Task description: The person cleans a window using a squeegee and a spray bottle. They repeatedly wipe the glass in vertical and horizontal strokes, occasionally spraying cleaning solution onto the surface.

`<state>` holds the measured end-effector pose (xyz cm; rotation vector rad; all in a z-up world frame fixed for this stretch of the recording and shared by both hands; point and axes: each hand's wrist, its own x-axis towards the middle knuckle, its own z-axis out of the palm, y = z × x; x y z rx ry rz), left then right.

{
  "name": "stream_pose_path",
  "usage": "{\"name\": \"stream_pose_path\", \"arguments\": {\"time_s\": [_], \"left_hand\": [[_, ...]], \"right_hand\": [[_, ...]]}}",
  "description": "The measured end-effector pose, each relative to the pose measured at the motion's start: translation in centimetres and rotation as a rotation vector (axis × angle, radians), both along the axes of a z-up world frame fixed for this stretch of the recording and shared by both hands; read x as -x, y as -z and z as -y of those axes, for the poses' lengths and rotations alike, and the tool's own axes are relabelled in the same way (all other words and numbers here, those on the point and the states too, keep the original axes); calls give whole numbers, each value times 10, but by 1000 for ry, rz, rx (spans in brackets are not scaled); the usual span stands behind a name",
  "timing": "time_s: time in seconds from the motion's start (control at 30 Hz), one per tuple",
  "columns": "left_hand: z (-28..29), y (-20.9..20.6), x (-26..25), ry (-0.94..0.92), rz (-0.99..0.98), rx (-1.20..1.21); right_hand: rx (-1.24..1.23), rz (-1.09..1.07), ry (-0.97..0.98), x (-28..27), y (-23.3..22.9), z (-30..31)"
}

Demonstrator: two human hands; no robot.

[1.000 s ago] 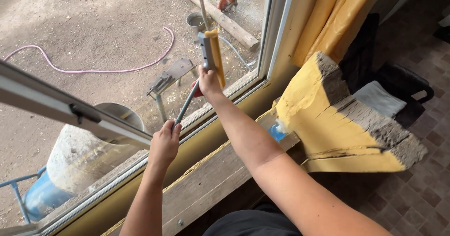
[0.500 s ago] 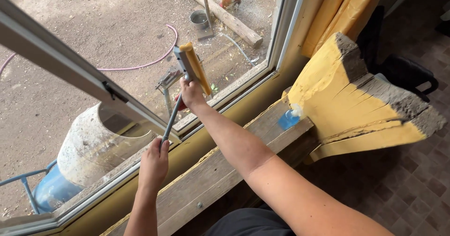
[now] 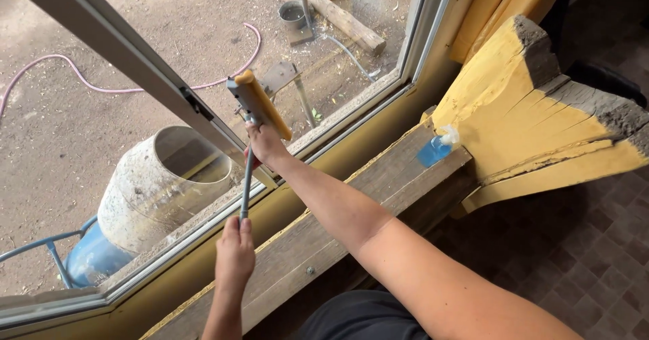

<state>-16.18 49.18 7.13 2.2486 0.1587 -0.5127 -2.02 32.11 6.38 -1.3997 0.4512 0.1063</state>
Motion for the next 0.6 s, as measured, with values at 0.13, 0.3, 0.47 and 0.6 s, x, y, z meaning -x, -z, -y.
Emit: {"name": "stream_pose_path", "arguments": {"time_s": [0.13,0.3,0.47,0.6], "left_hand": [[-5,4,12,8,48,6],[-8,4,21,-26,15,15],[-9,2,29,-45,-6,20],[12,-4,40,-109,-43,152]], "right_hand": [[-41,-27,-52,9,-6,-10],[-8,-27,-171,9,-4,-21],[64,-53,-210,3,6,-28],[345,-62,-307,-2,2,-13]]}}
